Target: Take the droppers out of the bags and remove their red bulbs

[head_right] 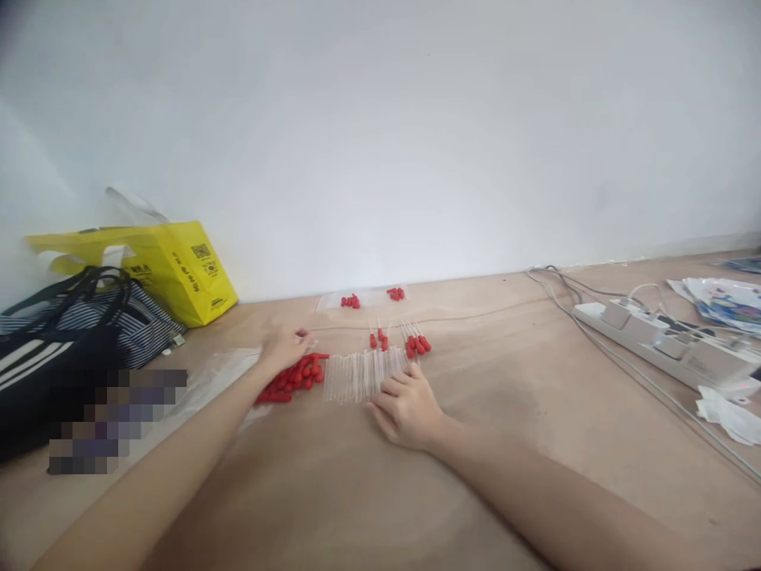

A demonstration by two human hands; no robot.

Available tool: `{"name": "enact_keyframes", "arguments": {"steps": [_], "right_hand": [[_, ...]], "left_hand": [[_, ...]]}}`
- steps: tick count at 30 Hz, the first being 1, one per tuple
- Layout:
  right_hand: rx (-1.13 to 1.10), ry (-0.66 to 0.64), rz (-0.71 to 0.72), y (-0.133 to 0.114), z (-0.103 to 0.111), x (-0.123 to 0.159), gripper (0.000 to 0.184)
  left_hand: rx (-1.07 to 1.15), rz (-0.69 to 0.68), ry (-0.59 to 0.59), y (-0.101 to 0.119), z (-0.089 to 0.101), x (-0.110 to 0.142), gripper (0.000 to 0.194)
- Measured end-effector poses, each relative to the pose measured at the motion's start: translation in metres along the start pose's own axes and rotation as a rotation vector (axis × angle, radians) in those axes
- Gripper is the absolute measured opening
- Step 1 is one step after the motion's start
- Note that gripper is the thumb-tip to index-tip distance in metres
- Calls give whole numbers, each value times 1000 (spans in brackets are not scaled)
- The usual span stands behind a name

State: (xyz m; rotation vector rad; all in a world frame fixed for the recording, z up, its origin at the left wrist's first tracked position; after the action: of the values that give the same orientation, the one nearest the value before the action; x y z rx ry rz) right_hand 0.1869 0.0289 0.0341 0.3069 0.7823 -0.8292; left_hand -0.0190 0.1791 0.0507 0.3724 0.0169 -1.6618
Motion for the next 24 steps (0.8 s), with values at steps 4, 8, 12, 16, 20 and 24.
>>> {"name": "enact_keyframes", "arguments": {"steps": [4, 8, 12, 16, 20, 24], "right_hand": [[3, 8, -45, 22, 19, 17, 27], [-5, 27, -98, 34, 25, 18, 26], [-25, 17, -68, 28, 22, 13, 28], [-31, -4, -33, 22, 20, 12, 29], [-30, -7, -34, 23, 21, 12, 29], [-42, -14, -49, 26, 20, 12, 31]], "left_hand": [[58, -115, -115, 65, -34, -10, 14], [100, -99, -265, 97, -64, -23, 19], [128, -71, -335, 106, -81, -34, 30], [103, -43, -335, 115, -88, -42, 29], [33, 1, -301, 119, -79, -46, 22], [-33, -36, -181, 109, -42, -39, 27]]}}
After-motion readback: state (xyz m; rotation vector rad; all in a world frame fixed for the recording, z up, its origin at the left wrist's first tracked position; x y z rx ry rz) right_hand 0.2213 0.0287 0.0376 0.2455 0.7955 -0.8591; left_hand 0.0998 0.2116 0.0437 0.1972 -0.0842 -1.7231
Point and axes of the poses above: each hand's wrist, its own x-axis away from the middle knuckle, its own z-axis out of the back of the hand, y = z × x, the point moved 8 cm from there along -x, towards the middle knuckle, and after that the axes turned 7 degrees about -z, right-handed, at the moved point
